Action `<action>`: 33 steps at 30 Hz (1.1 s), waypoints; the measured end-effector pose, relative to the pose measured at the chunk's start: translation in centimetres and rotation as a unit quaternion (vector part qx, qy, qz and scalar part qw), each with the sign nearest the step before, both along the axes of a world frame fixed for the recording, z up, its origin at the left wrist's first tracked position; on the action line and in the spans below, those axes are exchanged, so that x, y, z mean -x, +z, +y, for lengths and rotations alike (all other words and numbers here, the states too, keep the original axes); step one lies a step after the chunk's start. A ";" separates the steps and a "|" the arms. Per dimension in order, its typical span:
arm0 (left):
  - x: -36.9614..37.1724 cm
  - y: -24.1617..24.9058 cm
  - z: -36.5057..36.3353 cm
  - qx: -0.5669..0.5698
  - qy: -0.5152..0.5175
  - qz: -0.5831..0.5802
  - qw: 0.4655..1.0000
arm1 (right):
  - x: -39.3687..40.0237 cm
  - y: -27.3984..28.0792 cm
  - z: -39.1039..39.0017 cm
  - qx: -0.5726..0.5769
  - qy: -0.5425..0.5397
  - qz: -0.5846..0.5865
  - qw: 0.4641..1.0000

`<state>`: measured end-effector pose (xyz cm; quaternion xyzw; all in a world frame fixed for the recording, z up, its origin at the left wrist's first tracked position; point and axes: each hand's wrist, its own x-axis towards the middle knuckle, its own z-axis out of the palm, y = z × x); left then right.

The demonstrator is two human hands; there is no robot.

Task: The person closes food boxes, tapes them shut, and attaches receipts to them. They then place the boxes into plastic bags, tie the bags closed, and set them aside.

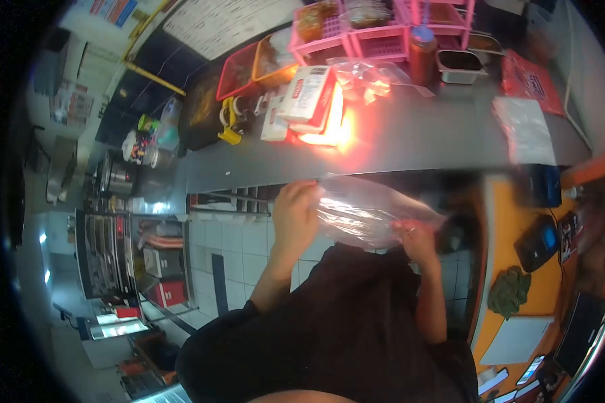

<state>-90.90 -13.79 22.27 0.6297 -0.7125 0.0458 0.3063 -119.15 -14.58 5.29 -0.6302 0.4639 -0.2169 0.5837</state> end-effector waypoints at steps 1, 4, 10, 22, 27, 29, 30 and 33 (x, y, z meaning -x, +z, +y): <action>-2.6 -1.1 0.9 -0.055 0.040 0.034 0.997 | -0.2 3.4 -0.6 0.169 0.056 0.165 0.970; -8.0 -0.2 2.5 -0.205 0.188 0.144 0.950 | -5.9 10.6 -0.1 0.412 0.074 0.333 0.845; -21.8 -0.2 4.3 -0.154 0.226 0.249 0.929 | -17.0 9.1 2.1 0.325 0.082 0.317 0.887; -29.0 -16.2 1.3 -0.083 0.194 0.044 0.976 | -28.1 3.0 5.6 -0.313 -0.127 -0.258 0.905; -20.8 -14.0 1.9 -0.352 -0.065 0.358 0.862 | -27.9 2.7 3.6 -0.188 -0.185 -0.167 0.950; -18.1 -12.3 1.3 -0.395 -0.095 0.427 0.808 | -28.9 1.6 2.4 -0.145 -0.208 -0.215 0.943; -17.1 -11.6 0.7 -0.445 -0.096 0.495 0.740 | -28.9 1.8 1.9 -0.122 -0.210 -0.254 0.936; -15.2 -12.4 -2.0 -0.398 -0.191 0.539 0.717 | -28.4 3.9 1.5 -0.160 -0.201 -0.435 0.863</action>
